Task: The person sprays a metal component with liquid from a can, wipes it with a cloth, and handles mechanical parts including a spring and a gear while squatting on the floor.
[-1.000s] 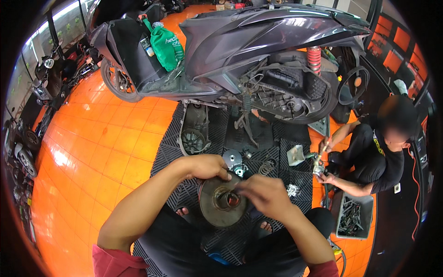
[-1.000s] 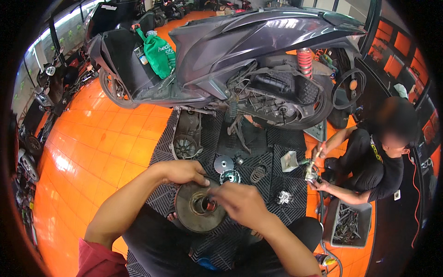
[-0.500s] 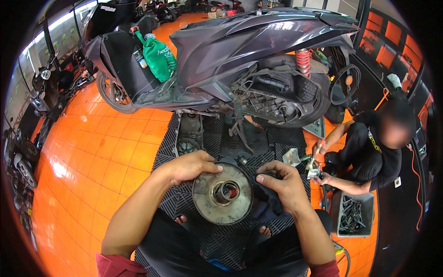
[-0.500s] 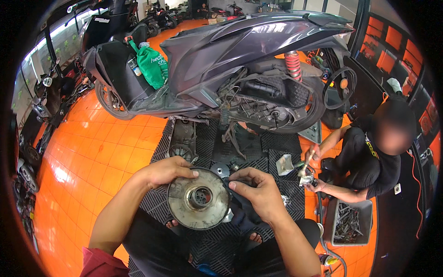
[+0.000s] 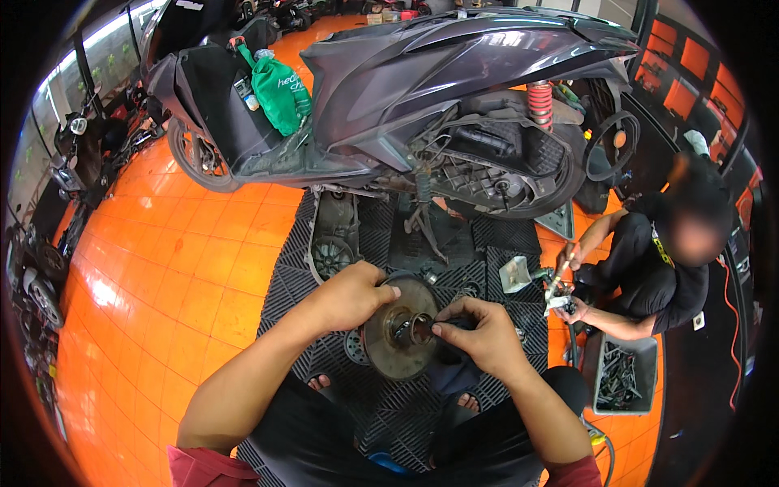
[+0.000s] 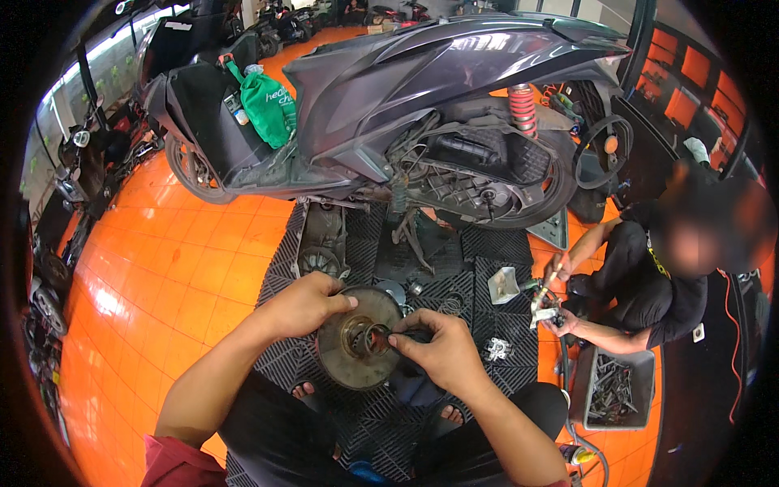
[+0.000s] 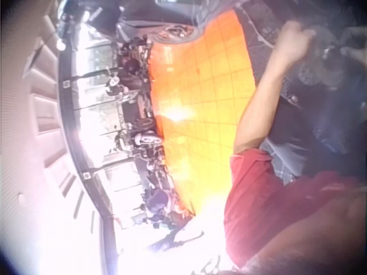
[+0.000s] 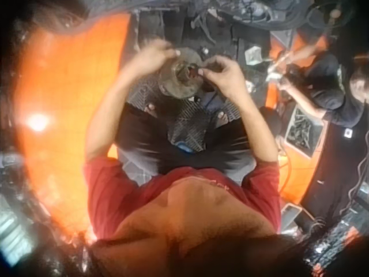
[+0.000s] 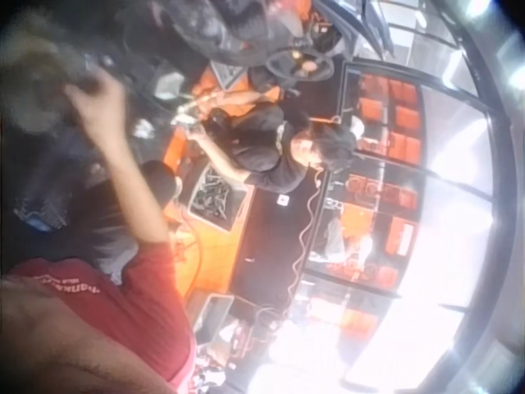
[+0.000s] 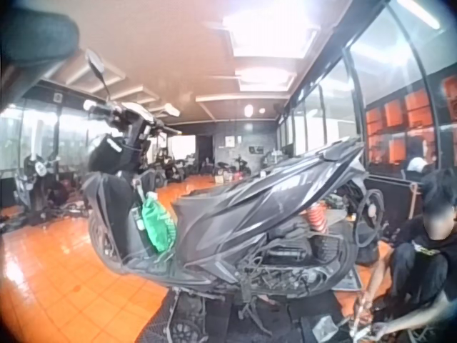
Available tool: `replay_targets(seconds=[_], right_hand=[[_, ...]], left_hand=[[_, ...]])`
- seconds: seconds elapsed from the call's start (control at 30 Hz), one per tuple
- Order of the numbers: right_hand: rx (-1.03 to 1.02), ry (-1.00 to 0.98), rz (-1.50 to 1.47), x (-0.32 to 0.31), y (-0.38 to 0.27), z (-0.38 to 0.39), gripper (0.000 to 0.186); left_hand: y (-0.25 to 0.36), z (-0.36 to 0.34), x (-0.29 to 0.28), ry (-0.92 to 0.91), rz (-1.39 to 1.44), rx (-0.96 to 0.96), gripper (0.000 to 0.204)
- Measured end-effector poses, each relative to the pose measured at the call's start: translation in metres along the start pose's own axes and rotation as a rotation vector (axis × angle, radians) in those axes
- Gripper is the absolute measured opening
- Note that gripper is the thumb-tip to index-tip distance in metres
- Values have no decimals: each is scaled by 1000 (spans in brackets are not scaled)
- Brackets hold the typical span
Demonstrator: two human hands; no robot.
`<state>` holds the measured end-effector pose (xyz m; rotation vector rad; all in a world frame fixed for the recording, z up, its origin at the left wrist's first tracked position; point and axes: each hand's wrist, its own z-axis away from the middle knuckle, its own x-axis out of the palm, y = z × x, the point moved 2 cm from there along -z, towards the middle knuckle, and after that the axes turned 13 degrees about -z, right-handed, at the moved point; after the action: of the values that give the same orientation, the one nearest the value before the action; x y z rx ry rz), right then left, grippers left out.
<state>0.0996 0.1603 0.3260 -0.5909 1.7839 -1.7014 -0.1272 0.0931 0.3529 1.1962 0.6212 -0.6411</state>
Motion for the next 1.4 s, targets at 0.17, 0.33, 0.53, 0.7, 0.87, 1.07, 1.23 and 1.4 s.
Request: replay_targets(seconds=[0.17, 0.33, 0.53, 0.7, 0.87, 1.07, 1.23, 1.4], right_hand=[[-24, 72, 186, 14, -4, -5, 21], [-317, 176, 427, 17, 7, -8, 19], [-436, 105, 556, 17, 21, -14, 28], [-721, -24, 708, 12, 28, -4, 21], [-1062, -248, 838, 14, 25, 12, 17], [-1325, -325, 677, 44, 3, 27, 16], [-1265, -487, 554, 53, -18, 36, 23], [-940, -251, 538, 19, -12, 31, 23]], left_hand=[[1, 7, 2, 134, -162, 62, 38], [5, 4, 12, 168, -260, 90, 35], [0, 6, 16, 236, -185, 191, 26], [13, 4, 14, 69, -160, 85, 28], [13, 0, 9, -228, -304, 85, 33], [-8, -4, 31, -593, -65, 1, 32], [1, 0, 40, -780, -204, 135, 36], [28, 0, 22, -413, -243, 81, 35]])
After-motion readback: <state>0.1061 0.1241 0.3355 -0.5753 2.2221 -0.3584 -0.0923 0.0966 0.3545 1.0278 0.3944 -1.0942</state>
